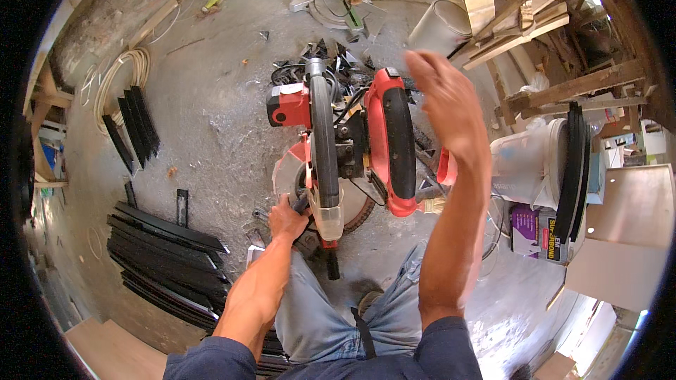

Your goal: The person cuts black plastic strips using a miter saw, picking them up from a pile and positioning them on the saw table before making each cut.

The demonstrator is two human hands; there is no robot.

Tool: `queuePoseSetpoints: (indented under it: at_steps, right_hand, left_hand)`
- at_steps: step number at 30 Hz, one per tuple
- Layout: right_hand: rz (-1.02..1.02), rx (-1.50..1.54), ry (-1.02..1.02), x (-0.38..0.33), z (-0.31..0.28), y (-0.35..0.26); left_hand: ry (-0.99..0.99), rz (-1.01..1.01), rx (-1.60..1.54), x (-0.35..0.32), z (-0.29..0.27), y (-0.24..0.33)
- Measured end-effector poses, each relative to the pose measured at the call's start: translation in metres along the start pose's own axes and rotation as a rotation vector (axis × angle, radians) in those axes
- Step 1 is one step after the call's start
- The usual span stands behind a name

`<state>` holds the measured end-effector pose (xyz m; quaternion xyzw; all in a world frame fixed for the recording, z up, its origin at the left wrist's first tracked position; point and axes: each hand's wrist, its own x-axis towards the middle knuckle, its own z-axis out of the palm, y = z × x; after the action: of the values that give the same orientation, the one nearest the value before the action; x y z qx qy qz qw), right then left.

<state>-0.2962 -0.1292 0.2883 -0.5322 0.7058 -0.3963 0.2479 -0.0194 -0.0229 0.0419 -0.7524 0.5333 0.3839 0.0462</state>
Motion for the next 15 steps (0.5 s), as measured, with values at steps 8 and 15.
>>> queuePoseSetpoints:
  at_steps: [8,15]
  right_hand:
    - [-0.002,-0.390,-0.079,-0.038,0.033,-0.024]
    - [0.120,-0.192,0.117,-0.166,0.052,0.011]
  left_hand:
    - [0.011,0.013,-0.030,0.004,0.001,-0.003]
    - [0.047,0.077,-0.066,0.007,0.009,-0.010]
